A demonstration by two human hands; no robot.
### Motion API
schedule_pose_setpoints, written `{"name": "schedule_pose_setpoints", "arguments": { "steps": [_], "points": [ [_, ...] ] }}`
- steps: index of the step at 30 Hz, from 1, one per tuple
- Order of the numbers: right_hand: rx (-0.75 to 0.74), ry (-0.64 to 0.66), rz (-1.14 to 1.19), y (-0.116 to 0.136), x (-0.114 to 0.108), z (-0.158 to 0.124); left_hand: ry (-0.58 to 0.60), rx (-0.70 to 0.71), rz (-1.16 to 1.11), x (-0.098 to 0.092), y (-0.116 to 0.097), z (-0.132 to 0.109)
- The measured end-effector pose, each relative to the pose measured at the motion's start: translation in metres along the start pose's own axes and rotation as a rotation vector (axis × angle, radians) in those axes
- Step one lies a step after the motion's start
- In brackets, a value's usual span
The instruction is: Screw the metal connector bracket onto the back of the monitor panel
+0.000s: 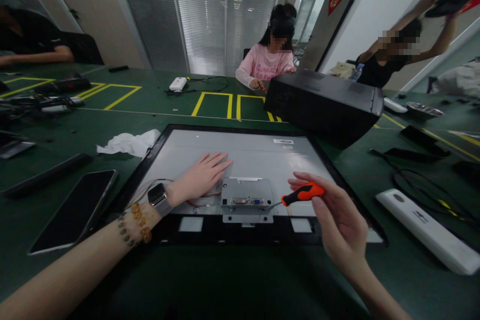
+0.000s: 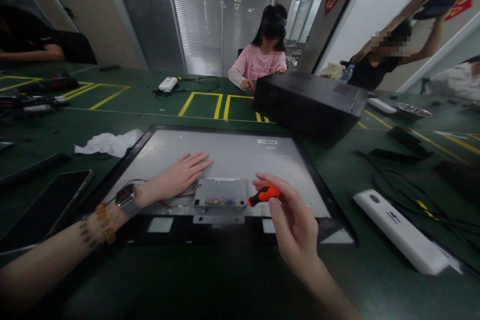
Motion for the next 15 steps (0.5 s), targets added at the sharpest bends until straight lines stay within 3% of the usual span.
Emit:
{"name": "schedule_pose_setpoints", "arguments": {
  "steps": [7,15],
  "points": [
    [0.004,0.080,0.017,-0.0002,0.0041,-0.0025,0.005,-0.004,0.000,-0.0020,-0.0018,-0.0006],
    [0.000,0.034,0.024,0.0050,0.0051,-0.0002,-0.001,-0.006,-0.007,-0.0008,0.0000,-0.0005]
  ]
}}
Point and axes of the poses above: each hand's wrist, its own z-axis towards the middle knuckle, its own x-axis out of the palm, y = z × x, the point moved 8 cm from there along z, towards the middle knuckle, and after that the axes turned 6 degrees about y, right-handed, at the moved point
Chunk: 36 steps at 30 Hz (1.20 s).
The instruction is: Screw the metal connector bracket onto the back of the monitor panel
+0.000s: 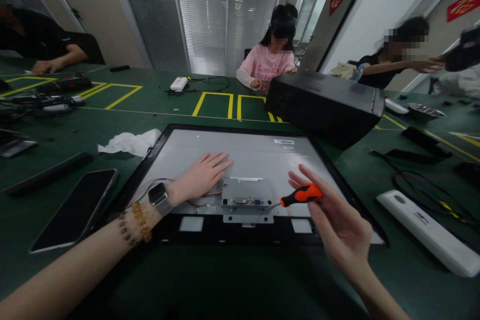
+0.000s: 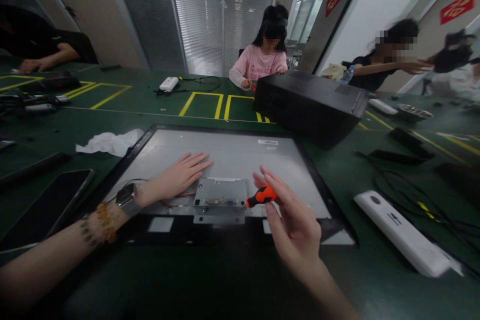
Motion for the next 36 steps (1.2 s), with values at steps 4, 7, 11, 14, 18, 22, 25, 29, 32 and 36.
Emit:
{"name": "schedule_pose_setpoints", "arguments": {
  "steps": [4,7,11,14,18,22,25,29,32,36],
  "points": [
    [-0.036,-0.006,-0.007,0.0020,0.0000,0.0014,-0.007,0.003,-0.003,0.0012,0.0015,0.0000],
    [-0.083,-0.019,-0.062,0.0019,-0.0022,0.0003,-0.007,0.010,-0.002,0.0011,0.0012,-0.0004],
    [-0.087,-0.001,-0.056,0.0008,-0.0034,-0.0008,-0.002,0.018,0.000,0.0004,-0.0003,-0.0005],
    [-0.043,0.051,-0.018,0.0004,-0.0005,-0.0002,0.000,0.011,0.001,0.0000,-0.0007,-0.0003],
    [-0.052,0.064,0.019,0.0041,0.0014,-0.0001,0.000,-0.003,0.003,-0.0006,-0.0003,0.0000],
    [-0.045,0.053,-0.001,0.0018,0.0020,0.0005,0.001,-0.001,0.003,-0.0019,-0.0010,0.0002],
    [-0.092,0.032,-0.039,0.0016,0.0001,0.0011,0.000,0.005,0.002,-0.0026,-0.0017,0.0001],
    [-0.114,0.013,-0.052,0.0005,-0.0038,0.0007,0.002,0.012,0.000,-0.0018,-0.0017,-0.0001],
    [-0.071,0.067,-0.025,-0.0004,-0.0016,0.0000,0.002,0.010,0.000,-0.0006,-0.0006,-0.0001],
    [-0.040,0.120,0.034,0.0016,0.0030,-0.0005,0.005,0.019,0.002,-0.0001,-0.0010,-0.0001]
  ]
}}
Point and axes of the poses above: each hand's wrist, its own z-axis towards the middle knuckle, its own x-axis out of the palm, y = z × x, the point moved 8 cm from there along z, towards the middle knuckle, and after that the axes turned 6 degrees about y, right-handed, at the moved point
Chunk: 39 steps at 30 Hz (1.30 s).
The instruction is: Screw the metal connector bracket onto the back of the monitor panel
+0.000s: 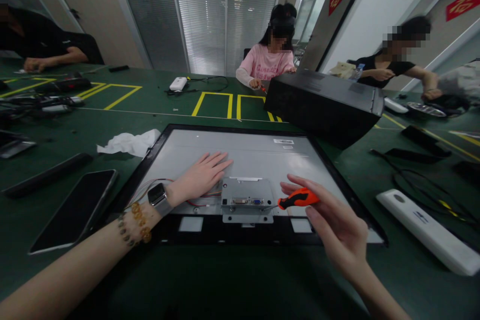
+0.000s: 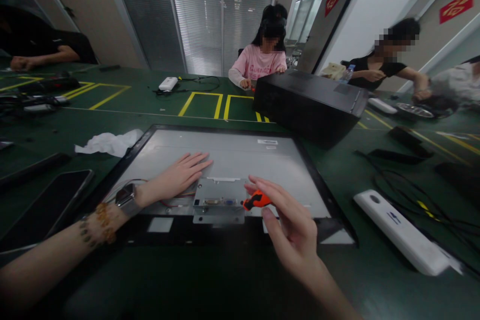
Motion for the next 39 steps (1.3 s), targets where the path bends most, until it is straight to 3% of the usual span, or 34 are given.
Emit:
{"name": "schedule_pose_setpoints", "arguments": {
  "steps": [11,19,32,39],
  "points": [
    [-0.067,-0.088,-0.101,-0.0064,-0.0045,-0.0010,-0.002,-0.013,0.002,-0.0017,-0.0012,-0.0004],
    [-0.014,0.014,-0.104,-0.0037,0.0004,-0.0005,-0.006,-0.012,0.004,-0.0014,-0.0004,-0.0002],
    [-0.094,-0.071,-0.189,-0.0010,-0.0052,0.0006,-0.015,-0.012,0.004,-0.0020,-0.0005,-0.0008],
    [-0.020,0.009,-0.102,-0.0003,0.0013,0.0024,-0.004,-0.008,0.006,-0.0008,-0.0005,0.0004]
  ]
}}
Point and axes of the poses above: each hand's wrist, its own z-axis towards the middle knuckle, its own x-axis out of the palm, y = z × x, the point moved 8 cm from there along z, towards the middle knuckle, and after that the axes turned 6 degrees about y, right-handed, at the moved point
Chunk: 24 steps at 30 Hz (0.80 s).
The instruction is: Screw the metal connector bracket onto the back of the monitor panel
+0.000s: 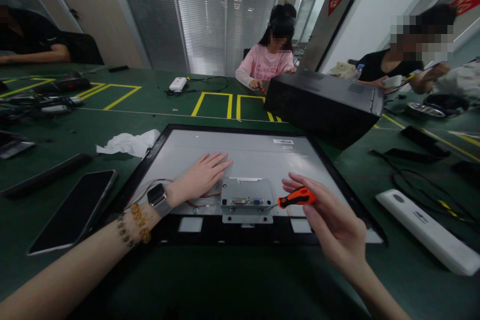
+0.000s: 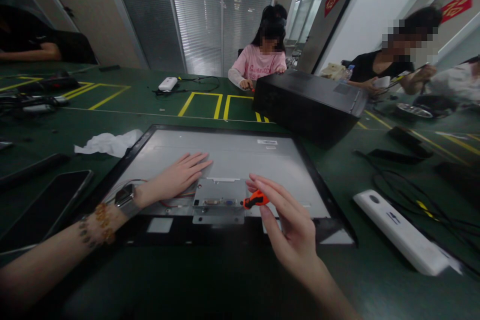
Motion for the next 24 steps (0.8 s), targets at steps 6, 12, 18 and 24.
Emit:
{"name": "schedule_pose_setpoints", "arguments": {
  "steps": [6,12,18,24],
  "points": [
    [-0.029,-0.058,-0.017,0.0009,-0.0022,0.0009,0.008,0.016,0.000,0.0019,-0.0004,0.0006],
    [-0.067,-0.085,-0.078,0.0033,-0.0070,0.0019,0.007,0.004,0.000,0.0009,0.0003,-0.0005],
    [-0.017,0.015,-0.037,0.0030,-0.0023,0.0013,0.003,0.001,-0.004,0.0023,0.0015,0.0004],
    [-0.059,-0.053,-0.022,0.0056,-0.0044,0.0037,-0.003,-0.004,-0.009,-0.0001,0.0009,0.0002]
  ]
}}
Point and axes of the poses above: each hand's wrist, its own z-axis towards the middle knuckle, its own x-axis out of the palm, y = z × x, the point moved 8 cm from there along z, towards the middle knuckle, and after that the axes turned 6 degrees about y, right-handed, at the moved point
